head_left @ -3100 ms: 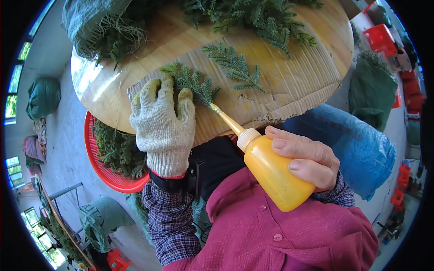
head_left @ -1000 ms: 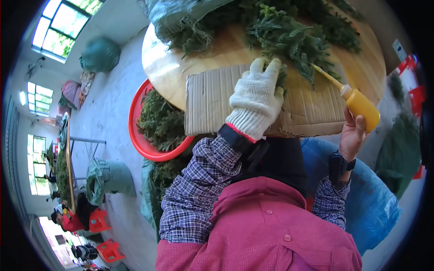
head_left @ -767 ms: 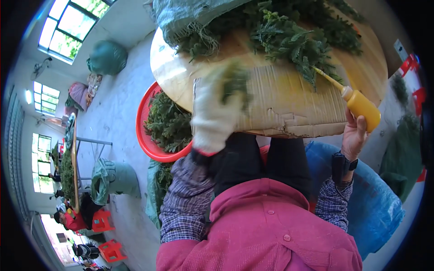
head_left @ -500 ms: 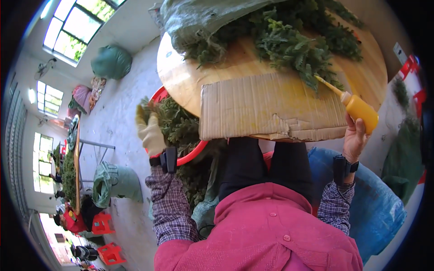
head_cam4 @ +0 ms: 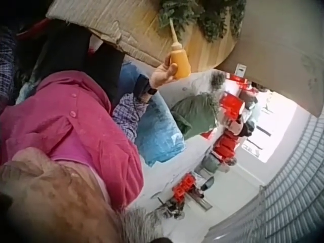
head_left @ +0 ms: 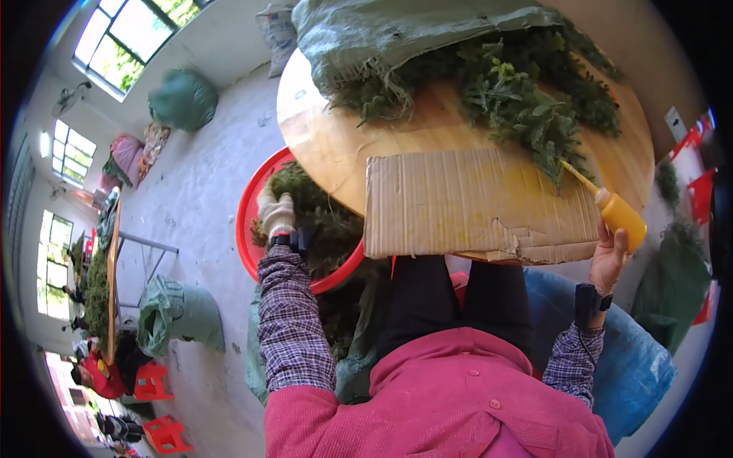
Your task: The person applies glue from a squeeze bottle onto the stems of artificial pine branches over a piece of cardboard and then places them into a red basket.
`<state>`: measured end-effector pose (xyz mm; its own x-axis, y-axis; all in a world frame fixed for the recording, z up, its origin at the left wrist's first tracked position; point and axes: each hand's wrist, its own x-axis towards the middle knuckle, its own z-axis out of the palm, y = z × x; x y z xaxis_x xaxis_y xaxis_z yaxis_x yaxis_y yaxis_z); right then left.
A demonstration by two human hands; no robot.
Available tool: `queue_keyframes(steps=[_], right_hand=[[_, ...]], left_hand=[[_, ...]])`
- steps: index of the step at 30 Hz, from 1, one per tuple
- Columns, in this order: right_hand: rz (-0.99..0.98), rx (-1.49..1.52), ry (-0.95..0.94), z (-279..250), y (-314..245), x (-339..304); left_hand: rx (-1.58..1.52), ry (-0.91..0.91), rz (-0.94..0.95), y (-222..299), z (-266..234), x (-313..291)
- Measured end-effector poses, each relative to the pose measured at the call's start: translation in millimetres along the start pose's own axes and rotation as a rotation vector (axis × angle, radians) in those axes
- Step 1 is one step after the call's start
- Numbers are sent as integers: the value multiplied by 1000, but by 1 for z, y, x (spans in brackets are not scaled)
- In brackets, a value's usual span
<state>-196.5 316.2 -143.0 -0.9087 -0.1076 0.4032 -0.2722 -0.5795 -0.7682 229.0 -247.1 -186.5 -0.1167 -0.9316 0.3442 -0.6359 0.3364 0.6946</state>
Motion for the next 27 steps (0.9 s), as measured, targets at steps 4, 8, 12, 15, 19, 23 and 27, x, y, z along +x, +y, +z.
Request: queue_keyframes(steps=[4,8,12,15,19,23,27], right_hand=[[-31,-17,43,-2,-7,-5],[-4,45,42,18,3,-8],[16,51,7,28,-13,-10],[38,144,-21,45,-12,-11],[43,161,10,35,-20,-14],[67,213,-23,48,-26,-15],[80,233,-52,46,-24,-14]], left_hand=[[195,-34,-23,37,9,-5],[661,-424,-193,-42,2,-23],[495,-398,-143,-37,-11,-3],[588,-426,19,-70,-69,34],[785,-185,-94,61,-57,31],[360,96,299,176,-55,19],[-253,-339,489,279,10,-2]])
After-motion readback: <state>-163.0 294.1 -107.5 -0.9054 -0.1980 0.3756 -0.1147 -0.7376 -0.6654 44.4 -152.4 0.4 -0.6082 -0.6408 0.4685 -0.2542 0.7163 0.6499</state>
